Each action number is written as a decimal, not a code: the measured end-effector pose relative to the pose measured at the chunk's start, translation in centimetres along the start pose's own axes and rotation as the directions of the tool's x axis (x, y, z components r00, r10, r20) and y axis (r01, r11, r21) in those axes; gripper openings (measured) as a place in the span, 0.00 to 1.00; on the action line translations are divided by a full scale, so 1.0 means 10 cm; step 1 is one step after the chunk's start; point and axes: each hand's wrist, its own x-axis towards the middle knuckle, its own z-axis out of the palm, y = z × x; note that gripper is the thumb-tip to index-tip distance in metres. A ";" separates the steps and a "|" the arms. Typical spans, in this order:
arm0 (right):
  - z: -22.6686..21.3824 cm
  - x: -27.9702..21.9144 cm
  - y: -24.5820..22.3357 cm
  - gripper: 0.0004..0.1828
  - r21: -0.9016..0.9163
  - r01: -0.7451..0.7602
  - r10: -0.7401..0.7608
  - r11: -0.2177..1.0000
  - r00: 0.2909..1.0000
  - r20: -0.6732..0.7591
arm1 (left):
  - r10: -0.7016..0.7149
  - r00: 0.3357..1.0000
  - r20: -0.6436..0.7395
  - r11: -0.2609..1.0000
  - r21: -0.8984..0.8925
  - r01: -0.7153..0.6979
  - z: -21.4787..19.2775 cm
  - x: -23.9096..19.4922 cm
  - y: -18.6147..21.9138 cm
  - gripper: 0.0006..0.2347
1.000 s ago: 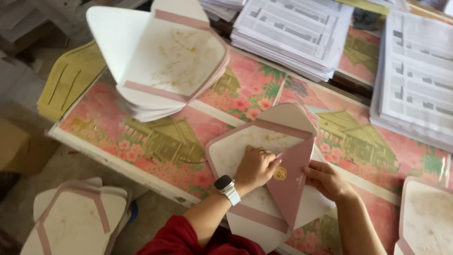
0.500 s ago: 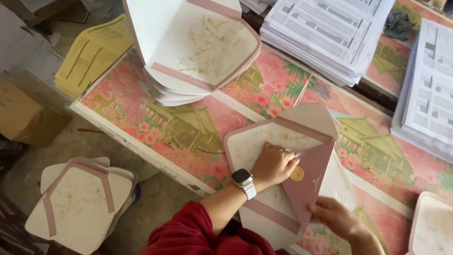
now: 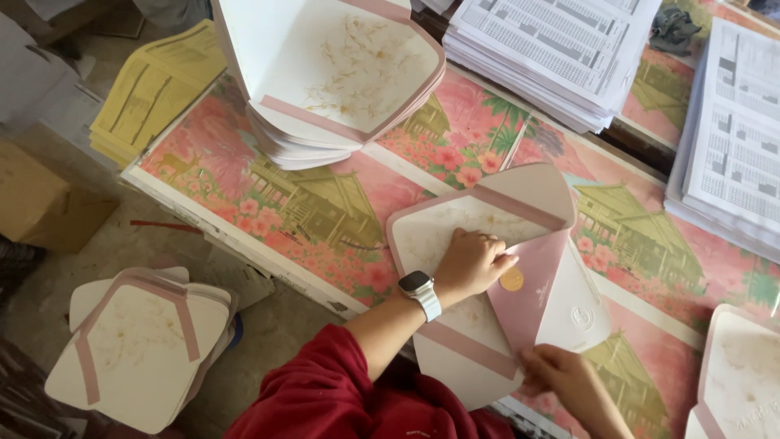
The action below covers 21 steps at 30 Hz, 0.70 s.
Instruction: Folding and assembling decorative paper envelopes at a workstation
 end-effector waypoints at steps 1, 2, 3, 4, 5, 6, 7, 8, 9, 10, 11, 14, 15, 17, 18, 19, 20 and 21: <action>-0.14 0.05 0.10 0.11 -0.135 0.077 -0.106 0.988 0.968 -0.226 | -0.029 0.998 0.055 0.999 -0.021 0.031 0.02 0.01 -0.02 0.12; -0.28 0.11 0.20 0.13 -0.279 0.119 -0.233 0.953 0.875 -0.424 | -0.057 0.992 0.110 0.997 -0.041 0.062 0.04 0.03 -0.04 0.13; -0.30 0.04 0.10 0.13 -0.276 0.116 -0.229 0.954 0.877 -0.422 | -0.061 0.992 0.114 0.997 -0.040 0.066 -0.01 0.00 0.08 0.13; -0.33 -0.03 0.00 0.13 -0.458 0.172 -0.419 0.872 0.745 -0.519 | 0.103 0.990 0.101 0.994 0.022 -0.106 -0.05 -0.03 0.20 0.09; -0.35 -0.08 -0.12 0.17 -0.627 0.184 -0.602 0.757 0.570 -0.559 | 0.269 0.958 0.099 0.957 0.087 -0.278 -0.10 -0.03 0.31 0.14; -0.36 0.09 -0.04 0.17 -0.623 0.186 -0.600 0.759 0.570 -0.561 | 0.270 0.957 0.102 0.956 0.090 -0.279 0.10 -0.11 0.32 0.14; -0.37 0.25 0.04 0.25 -0.670 0.125 -0.603 0.732 0.577 -0.552 | 0.420 0.892 0.164 0.907 -0.033 -0.421 0.31 -0.18 0.33 0.12; -0.39 0.42 0.11 0.35 -0.711 0.064 -0.604 0.700 0.583 -0.543 | 0.563 0.801 0.205 0.826 -0.164 -0.539 0.52 -0.25 0.33 0.10; -0.42 0.50 0.21 0.35 -0.712 0.067 -0.607 0.699 0.582 -0.541 | 0.563 0.801 0.205 0.826 -0.160 -0.540 0.42 -0.27 0.34 0.10; -0.45 0.59 0.30 0.30 -0.823 0.076 -0.750 0.563 0.465 -0.470 | 0.560 0.795 0.233 0.828 -0.194 -0.526 0.32 -0.29 0.36 0.08; -0.48 0.66 0.40 0.26 -0.911 0.060 -0.865 0.408 0.345 -0.365 | 0.555 0.790 0.259 0.830 -0.230 -0.508 0.22 -0.32 0.38 0.08; -0.43 0.60 0.31 0.26 -0.871 0.068 -0.819 0.486 0.383 -0.427 | 0.510 0.854 0.108 0.860 -0.108 -0.500 0.09 -0.35 0.25 0.08; -0.39 0.58 0.29 0.26 -0.871 0.069 -0.820 0.487 0.379 -0.429 | 0.513 0.852 0.108 0.858 -0.106 -0.503 0.10 -0.35 0.24 0.08; -0.30 0.53 0.28 0.17 -0.914 0.114 -0.916 0.391 0.149 -0.373 | 0.570 0.815 0.105 0.820 -0.003 -0.572 0.12 -0.40 0.24 0.10; -0.35 0.52 0.25 0.17 -0.913 0.113 -0.915 0.392 0.151 -0.374 | 0.569 0.815 0.107 0.820 -0.005 -0.572 0.19 -0.39 0.21 0.10; -0.38 0.51 0.24 0.15 -0.955 0.044 -0.953 0.292 0.096 -0.287 | 0.571 0.799 0.188 0.798 0.102 -0.594 0.25 -0.40 0.17 0.13; -0.42 0.50 0.22 0.12 -0.981 -0.030 -0.980 0.189 0.049 -0.191 | 0.562 0.782 0.270 0.761 0.204 -0.616 0.32 -0.41 0.14 0.17; -0.50 0.48 0.22 0.12 -0.982 -0.029 -0.981 0.189 0.048 -0.190 | 0.561 0.783 0.269 0.761 0.205 -0.616 0.33 -0.41 0.13 0.17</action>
